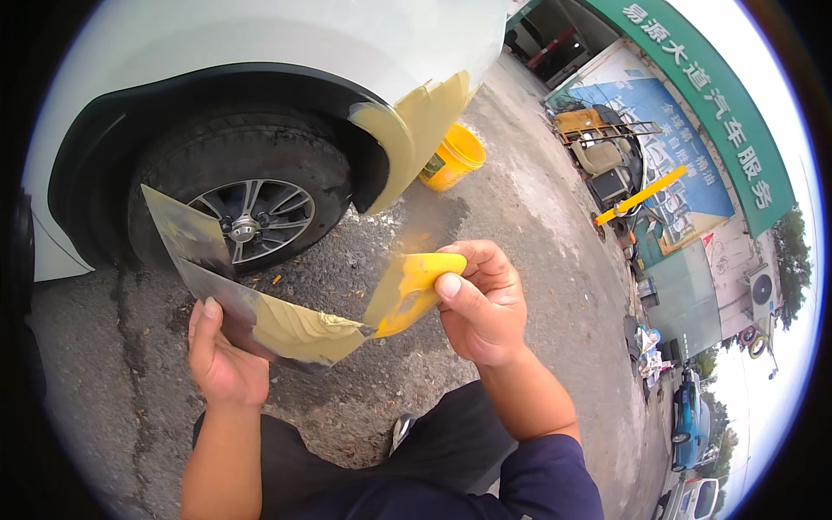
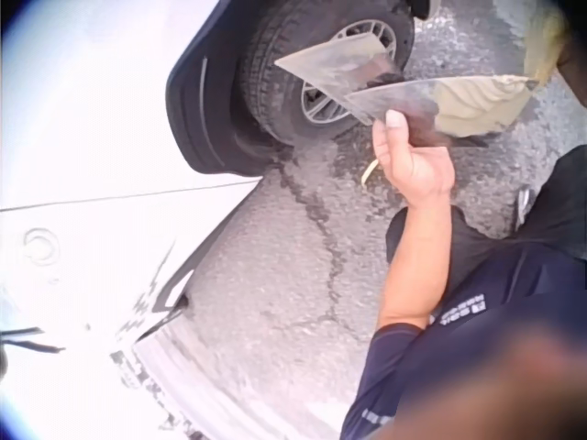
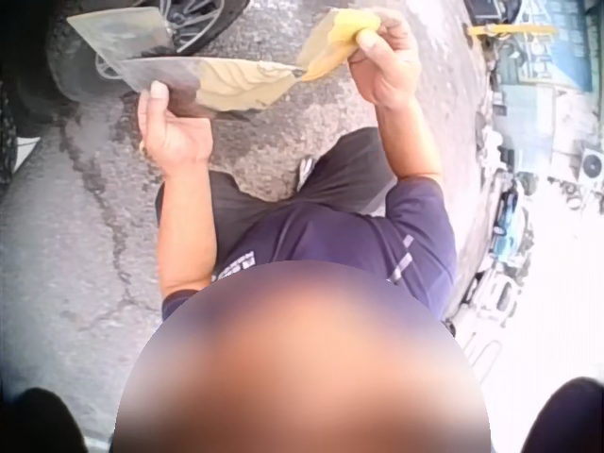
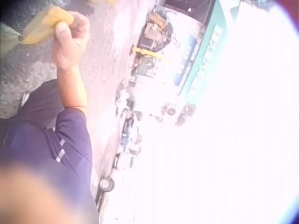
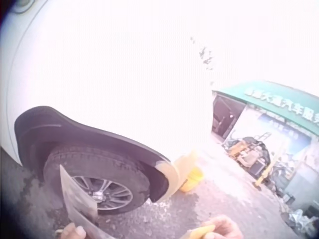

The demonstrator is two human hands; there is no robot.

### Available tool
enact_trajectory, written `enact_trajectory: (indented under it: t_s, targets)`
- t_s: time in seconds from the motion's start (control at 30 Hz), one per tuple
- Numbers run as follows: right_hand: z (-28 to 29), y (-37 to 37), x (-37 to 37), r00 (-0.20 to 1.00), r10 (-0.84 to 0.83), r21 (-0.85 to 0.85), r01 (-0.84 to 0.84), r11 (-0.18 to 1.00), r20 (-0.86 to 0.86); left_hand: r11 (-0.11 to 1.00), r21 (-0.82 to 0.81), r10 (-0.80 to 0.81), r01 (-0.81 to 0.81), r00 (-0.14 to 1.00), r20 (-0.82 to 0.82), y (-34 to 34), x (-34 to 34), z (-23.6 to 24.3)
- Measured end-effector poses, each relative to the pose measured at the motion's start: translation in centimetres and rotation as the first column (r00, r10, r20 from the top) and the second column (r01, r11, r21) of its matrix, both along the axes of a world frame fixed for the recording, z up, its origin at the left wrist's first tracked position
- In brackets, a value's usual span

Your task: The person applies beige body filler to the front bumper of a white car using a metal spreader and a yellow sponge. They repeatedly scoop filler from the spreader and smooth it onto the bumper surface, working around the wheel arch and headlight area.

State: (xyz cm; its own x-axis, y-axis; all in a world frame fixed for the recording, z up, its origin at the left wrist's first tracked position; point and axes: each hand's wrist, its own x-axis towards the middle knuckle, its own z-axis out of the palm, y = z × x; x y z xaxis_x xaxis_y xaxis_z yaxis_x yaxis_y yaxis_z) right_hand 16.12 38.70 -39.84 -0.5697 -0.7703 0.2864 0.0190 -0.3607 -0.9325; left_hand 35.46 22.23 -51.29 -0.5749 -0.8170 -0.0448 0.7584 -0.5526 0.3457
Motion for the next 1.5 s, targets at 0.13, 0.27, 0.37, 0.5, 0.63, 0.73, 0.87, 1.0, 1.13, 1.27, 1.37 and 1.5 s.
enact_trajectory:
  t_s: [0.13, 0.27, 0.37, 0.5, 0.63, 0.73, 0.87, 1.0, 1.13, 1.27, 1.37, 1.5]
  targets:
    - [0.0, -0.8, 1.0, 0.958, 0.202, -0.016, -0.210, 0.978, -0.204, 0.999, -0.008, 0.044, -0.044, 0.996, 0.076, -0.4, 0.2, -0.6]
    - [-0.1, -1.1, 0.7, 0.848, 0.289, 0.199, -0.222, 0.955, -0.444, 0.999, 0.025, 0.043, -0.046, 0.995, 0.095, -1.0, 0.8, -1.1]
    - [0.0, -1.2, 0.7, 0.935, 0.169, 0.149, -0.128, 0.981, -0.312, 0.999, 0.042, 0.025, -0.029, 0.996, 0.084, -1.2, 0.9, -1.0]
    - [-0.2, -0.6, 1.2, 0.936, 0.150, 0.093, -0.127, 0.988, -0.318, 0.998, 0.059, -0.003, -0.010, 0.976, 0.220, -1.1, 0.7, -0.9]
    - [-0.2, 0.1, 0.6, 0.866, 0.308, 0.369, -0.157, 0.916, -0.395, 0.990, 0.141, -0.034, 0.010, 0.985, 0.168, -0.5, 1.1, -0.4]
    - [-0.8, -0.7, 0.9, 0.965, 0.222, 0.237, -0.250, 0.939, 0.138, 0.981, 0.102, -0.173, 0.166, 0.983, 0.065, 0.6, 1.2, -0.1]
    - [-1.8, -2.7, 1.5, 0.760, 0.466, 0.047, -0.543, 0.839, 0.454, 0.960, 0.107, -0.263, 0.258, 0.964, 0.033, 2.6, -0.1, 0.1]
    - [-1.2, -2.4, 1.0, 0.706, 0.603, 0.086, -0.673, 0.734, 0.371, 0.980, 0.124, -0.162, 0.155, 0.986, 0.048, 2.8, 0.6, 0.8]
    - [-1.2, -2.4, 0.0, 0.690, 0.657, 0.105, -0.710, 0.697, 0.303, 0.987, 0.098, -0.136, 0.127, 0.986, 0.095, 3.5, 0.4, 0.9]
    - [-2.4, -3.0, -3.1, 0.826, 0.530, 0.209, -0.562, 0.800, 0.194, 0.997, -0.001, -0.073, 0.074, 0.996, 0.050, 3.1, 0.8, 1.6]
    - [-3.2, -3.8, -7.5, 0.942, 0.051, 0.201, -0.124, 0.972, 0.333, 0.998, 0.044, 0.033, -0.038, 0.993, 0.114, 2.4, 1.0, 2.2]
    - [-3.4, -5.7, -12.5, 0.947, -0.262, 0.112, 0.245, 0.963, 0.183, 0.992, 0.062, 0.093, -0.109, 0.973, 0.213, 2.5, 0.7, 2.7]
